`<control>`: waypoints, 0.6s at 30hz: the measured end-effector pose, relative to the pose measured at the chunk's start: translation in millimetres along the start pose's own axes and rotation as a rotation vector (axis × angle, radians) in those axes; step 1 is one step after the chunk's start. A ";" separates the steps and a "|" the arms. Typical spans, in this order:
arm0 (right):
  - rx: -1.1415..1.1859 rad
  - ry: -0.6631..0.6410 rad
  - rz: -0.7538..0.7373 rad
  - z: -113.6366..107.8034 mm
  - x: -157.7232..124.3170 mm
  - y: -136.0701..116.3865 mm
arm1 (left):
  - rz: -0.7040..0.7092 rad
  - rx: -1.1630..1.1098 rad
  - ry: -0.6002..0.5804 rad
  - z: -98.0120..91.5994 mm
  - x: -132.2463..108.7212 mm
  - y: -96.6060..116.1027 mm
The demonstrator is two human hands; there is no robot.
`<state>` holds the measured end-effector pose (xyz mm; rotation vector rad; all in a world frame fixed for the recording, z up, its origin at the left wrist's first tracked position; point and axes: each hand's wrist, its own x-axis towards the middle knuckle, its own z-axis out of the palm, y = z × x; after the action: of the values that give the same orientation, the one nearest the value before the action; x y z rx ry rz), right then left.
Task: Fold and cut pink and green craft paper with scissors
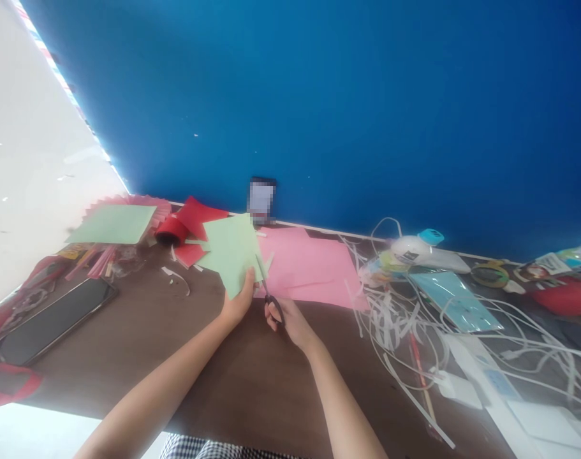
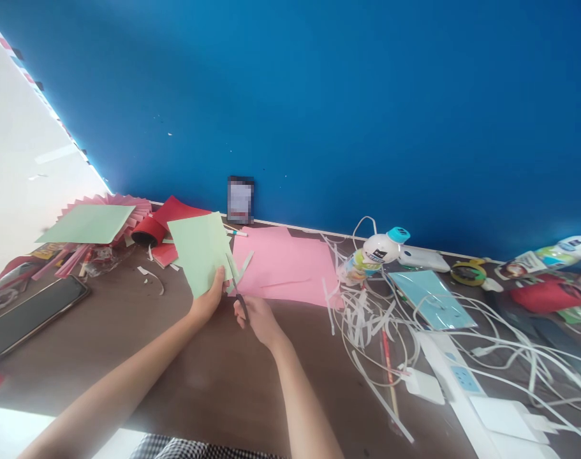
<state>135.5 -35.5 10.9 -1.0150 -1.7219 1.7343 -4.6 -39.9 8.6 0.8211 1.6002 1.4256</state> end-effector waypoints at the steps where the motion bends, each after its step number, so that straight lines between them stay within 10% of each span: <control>1: 0.008 0.000 0.001 0.0 0.4 0.4 | 0.001 -0.021 0.001 0.3 0.2 -0.2; 18: 0.027 -0.026 -0.002 -0.3 0.6 1.6 | 0.010 0.035 -0.005 -1.0 0.5 -3.8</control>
<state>135.6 -35.0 9.3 -0.9830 -1.7105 1.7716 -5.6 -40.5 4.7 0.8527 1.6237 1.4053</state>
